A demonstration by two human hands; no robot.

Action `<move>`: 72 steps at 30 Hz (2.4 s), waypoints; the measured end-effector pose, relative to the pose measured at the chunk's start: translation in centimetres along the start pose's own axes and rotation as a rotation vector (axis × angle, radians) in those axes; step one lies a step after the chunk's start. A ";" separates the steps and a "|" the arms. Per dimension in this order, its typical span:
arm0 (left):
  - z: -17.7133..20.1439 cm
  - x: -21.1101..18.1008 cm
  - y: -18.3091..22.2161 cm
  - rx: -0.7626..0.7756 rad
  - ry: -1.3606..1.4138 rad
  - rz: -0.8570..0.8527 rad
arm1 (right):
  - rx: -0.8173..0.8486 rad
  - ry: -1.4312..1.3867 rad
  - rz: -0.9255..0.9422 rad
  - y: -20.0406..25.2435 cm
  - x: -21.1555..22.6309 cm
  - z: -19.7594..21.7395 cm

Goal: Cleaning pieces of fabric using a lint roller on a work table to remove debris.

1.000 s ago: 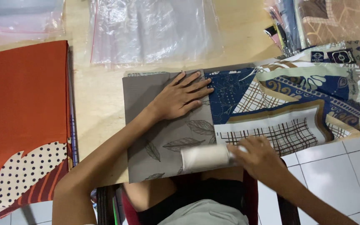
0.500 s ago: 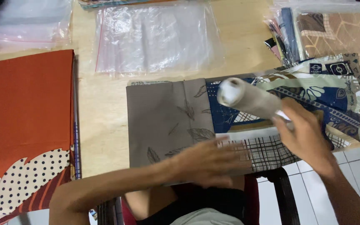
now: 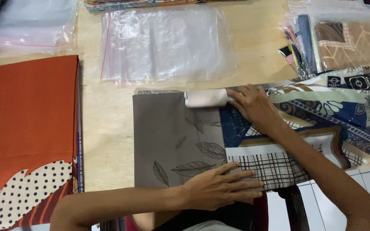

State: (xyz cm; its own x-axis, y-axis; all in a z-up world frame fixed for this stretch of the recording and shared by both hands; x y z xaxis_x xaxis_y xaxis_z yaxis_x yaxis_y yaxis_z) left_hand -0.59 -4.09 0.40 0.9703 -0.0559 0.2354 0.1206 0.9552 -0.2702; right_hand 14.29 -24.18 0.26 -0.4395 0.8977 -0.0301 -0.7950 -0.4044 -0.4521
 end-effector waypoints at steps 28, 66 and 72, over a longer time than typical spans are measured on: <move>7.2 0.4 19.5 -0.051 0.216 1.546 | 0.206 -0.475 0.517 -19.5 18.3 -6.4; 14.7 1.0 28.3 0.007 0.251 1.933 | 0.109 -0.931 0.400 -27.4 31.2 -15.1; 11.0 0.3 25.4 -0.127 0.080 1.447 | 0.065 -0.707 0.265 -23.4 26.6 -3.9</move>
State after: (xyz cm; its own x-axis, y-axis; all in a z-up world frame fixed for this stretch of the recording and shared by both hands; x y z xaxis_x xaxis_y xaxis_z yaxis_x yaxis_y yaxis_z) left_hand 0.43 23.40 3.87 0.2653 0.8946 -0.3596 -0.9402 0.1575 -0.3020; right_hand 22.88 9.84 6.53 -0.7655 0.4518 0.4582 -0.6387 -0.6203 -0.4554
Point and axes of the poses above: each hand's wrist, its own y-axis away from the middle knuckle, its own z-axis out of the back of the hand, x = y × z, the point moved 4 cm from there along -y, towards the middle knuckle, and after that the axes turned 9 degrees about -x, right-handed, at the moved point
